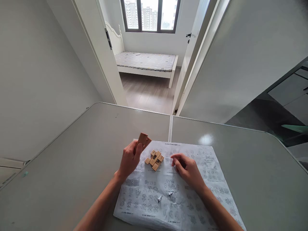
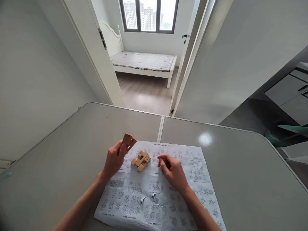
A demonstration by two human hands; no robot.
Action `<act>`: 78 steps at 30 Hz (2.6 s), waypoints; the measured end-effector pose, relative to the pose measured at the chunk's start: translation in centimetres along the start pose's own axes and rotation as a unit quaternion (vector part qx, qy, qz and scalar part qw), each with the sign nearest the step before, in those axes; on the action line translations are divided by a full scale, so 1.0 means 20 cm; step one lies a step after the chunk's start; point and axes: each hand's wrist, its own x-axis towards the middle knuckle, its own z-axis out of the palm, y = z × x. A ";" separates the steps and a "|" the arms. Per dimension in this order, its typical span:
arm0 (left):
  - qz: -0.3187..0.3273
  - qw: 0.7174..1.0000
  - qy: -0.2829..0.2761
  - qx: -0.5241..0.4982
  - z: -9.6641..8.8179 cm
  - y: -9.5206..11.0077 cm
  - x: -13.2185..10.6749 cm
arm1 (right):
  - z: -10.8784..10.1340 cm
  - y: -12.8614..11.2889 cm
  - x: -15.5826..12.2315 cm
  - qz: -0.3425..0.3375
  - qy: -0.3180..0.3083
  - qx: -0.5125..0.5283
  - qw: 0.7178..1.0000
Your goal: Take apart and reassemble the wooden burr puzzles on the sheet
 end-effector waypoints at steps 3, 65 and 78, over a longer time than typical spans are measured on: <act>0.038 0.997 -0.034 -0.052 0.03 0.13 -0.07 | 0.00 -0.03 -0.01 0.005 -0.015 0.053 0.998; -0.256 0.743 -0.271 -0.556 0.33 0.42 -0.38 | 0.02 -0.06 -0.03 0.166 0.076 0.496 0.849; -0.250 0.759 -0.225 -0.557 0.34 0.43 -0.36 | 0.05 -0.07 -0.05 0.147 0.129 0.390 0.900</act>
